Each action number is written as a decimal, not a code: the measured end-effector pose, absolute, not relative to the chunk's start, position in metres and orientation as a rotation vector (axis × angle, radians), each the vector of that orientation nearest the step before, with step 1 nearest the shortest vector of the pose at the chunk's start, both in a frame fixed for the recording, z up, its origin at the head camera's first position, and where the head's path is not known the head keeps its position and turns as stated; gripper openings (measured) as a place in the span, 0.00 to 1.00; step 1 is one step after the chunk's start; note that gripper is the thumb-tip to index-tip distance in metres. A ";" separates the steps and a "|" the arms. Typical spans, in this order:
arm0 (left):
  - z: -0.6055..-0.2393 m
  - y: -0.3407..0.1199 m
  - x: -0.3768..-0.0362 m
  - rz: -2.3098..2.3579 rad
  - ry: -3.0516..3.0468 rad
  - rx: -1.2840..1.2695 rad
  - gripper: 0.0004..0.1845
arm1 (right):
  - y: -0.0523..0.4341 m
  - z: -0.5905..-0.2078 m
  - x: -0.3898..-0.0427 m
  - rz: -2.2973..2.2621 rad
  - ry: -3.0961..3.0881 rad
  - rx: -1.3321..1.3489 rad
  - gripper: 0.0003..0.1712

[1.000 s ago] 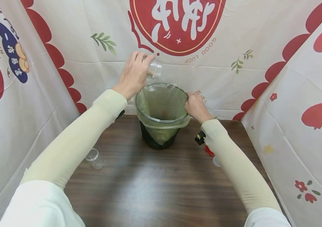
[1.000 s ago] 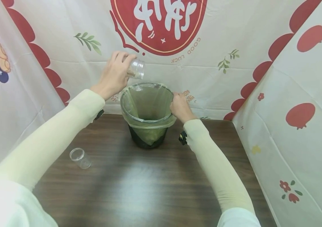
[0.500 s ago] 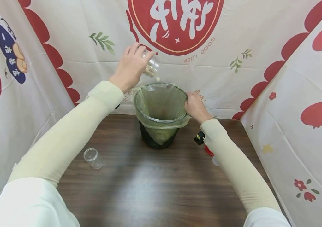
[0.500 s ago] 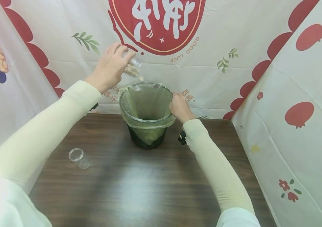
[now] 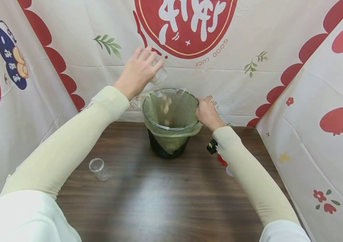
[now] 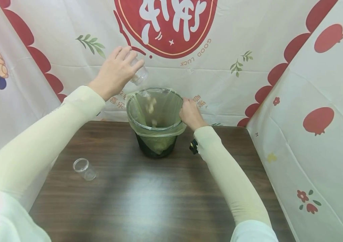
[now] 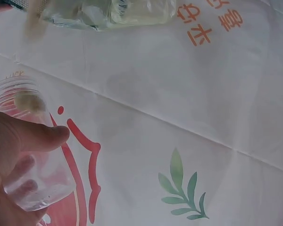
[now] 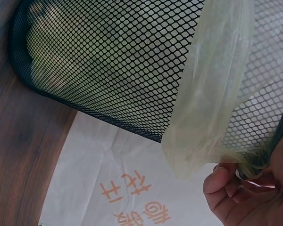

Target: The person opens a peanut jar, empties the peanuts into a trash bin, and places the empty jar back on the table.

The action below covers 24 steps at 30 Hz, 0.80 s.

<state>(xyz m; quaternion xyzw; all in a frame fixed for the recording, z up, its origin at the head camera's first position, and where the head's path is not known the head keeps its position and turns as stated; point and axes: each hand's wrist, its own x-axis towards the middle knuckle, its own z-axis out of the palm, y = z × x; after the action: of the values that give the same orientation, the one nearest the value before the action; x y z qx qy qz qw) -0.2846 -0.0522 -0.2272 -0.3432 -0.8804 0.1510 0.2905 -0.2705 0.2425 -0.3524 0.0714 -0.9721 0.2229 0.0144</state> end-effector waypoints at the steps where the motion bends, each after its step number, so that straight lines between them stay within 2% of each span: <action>1: -0.227 -0.052 -0.285 0.416 -2.340 -0.915 0.32 | 0.242 -0.352 -0.270 0.694 -3.023 0.221 0.33; 16: -0.228 -0.054 -0.285 0.458 -2.325 -0.927 0.33 | 0.242 -0.352 -0.273 0.670 -3.025 0.225 0.32; 24: -0.215 -0.050 -0.283 0.240 -2.370 -0.937 0.28 | 0.241 -0.352 -0.274 0.688 -3.041 0.219 0.33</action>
<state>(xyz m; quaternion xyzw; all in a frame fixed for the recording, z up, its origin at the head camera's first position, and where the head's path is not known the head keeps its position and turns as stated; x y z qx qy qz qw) -0.2829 -0.0501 -0.2151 -0.3508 -0.8869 0.0900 0.2869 -0.2736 0.2412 -0.3525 0.0702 -0.9729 0.2202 0.0081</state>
